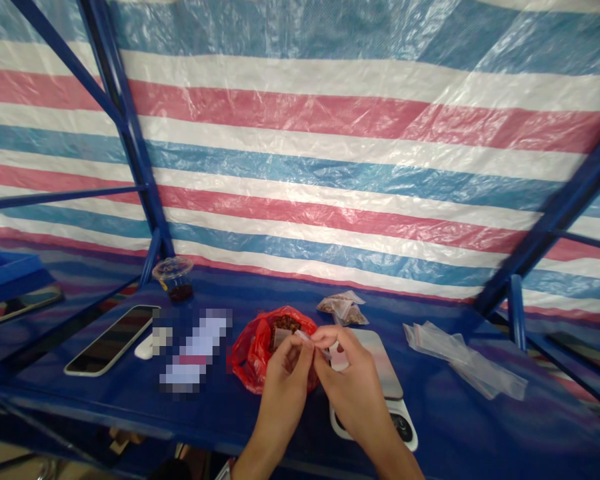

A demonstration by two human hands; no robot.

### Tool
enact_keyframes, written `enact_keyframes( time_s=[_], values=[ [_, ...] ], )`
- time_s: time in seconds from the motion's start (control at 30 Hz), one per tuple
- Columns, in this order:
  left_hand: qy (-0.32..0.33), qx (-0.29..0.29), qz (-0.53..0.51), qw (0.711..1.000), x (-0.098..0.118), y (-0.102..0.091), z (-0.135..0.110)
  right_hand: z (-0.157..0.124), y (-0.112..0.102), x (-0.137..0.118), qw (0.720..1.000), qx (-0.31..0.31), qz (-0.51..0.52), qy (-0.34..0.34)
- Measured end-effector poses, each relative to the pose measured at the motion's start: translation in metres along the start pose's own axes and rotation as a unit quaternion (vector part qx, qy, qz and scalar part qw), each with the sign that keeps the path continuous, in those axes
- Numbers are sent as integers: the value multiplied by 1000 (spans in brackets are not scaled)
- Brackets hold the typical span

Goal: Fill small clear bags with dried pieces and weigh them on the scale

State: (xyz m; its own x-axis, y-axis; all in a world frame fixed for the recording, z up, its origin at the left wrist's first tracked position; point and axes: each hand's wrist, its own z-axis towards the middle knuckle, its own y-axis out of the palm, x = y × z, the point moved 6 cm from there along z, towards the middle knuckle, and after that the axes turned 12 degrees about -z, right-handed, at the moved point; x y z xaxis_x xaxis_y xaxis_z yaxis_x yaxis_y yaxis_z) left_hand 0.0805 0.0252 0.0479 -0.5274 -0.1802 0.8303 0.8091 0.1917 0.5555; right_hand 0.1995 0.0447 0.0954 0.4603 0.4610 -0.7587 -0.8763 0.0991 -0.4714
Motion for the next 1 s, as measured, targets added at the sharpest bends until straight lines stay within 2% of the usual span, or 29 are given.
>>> enact_keyframes(
  time_s=[0.13, 0.23, 0.33, 0.43, 0.5, 0.57, 0.7, 0.8, 0.9, 1.0],
  values=[
    [4, -8, -15, 1000, 4, 1, 1, 3, 3, 1, 995, 5, 84, 53],
    [20, -19, -5, 1000, 8, 2, 2, 3, 8, 8, 972, 13, 193, 131],
    [43, -18, 52, 998, 10, 3, 0, 0, 16, 19, 937, 18, 275, 216],
    [79, -12, 148, 986, 10, 3, -4, -1, 16, 29, 919, 64, 299, 248],
    [92, -14, 195, 976, 9, 4, -5, 0, 11, 30, 929, 106, 269, 232],
    [102, -8, 204, 974, 11, 2, -4, 4, 7, 25, 950, 104, 226, 190],
    [102, 66, 117, 986, 23, -17, 4, 9, 7, 1, 984, -4, 166, 63],
    [29, 81, 9, 996, 22, -28, 11, 3, 11, -7, 995, -55, 87, -1],
    [-16, 69, -81, 994, 17, -30, 16, -2, 24, 0, 996, -93, 4, -13],
    [-1, 76, -111, 991, 14, -32, 18, -3, 33, 12, 994, -101, -30, 5]
  ],
)
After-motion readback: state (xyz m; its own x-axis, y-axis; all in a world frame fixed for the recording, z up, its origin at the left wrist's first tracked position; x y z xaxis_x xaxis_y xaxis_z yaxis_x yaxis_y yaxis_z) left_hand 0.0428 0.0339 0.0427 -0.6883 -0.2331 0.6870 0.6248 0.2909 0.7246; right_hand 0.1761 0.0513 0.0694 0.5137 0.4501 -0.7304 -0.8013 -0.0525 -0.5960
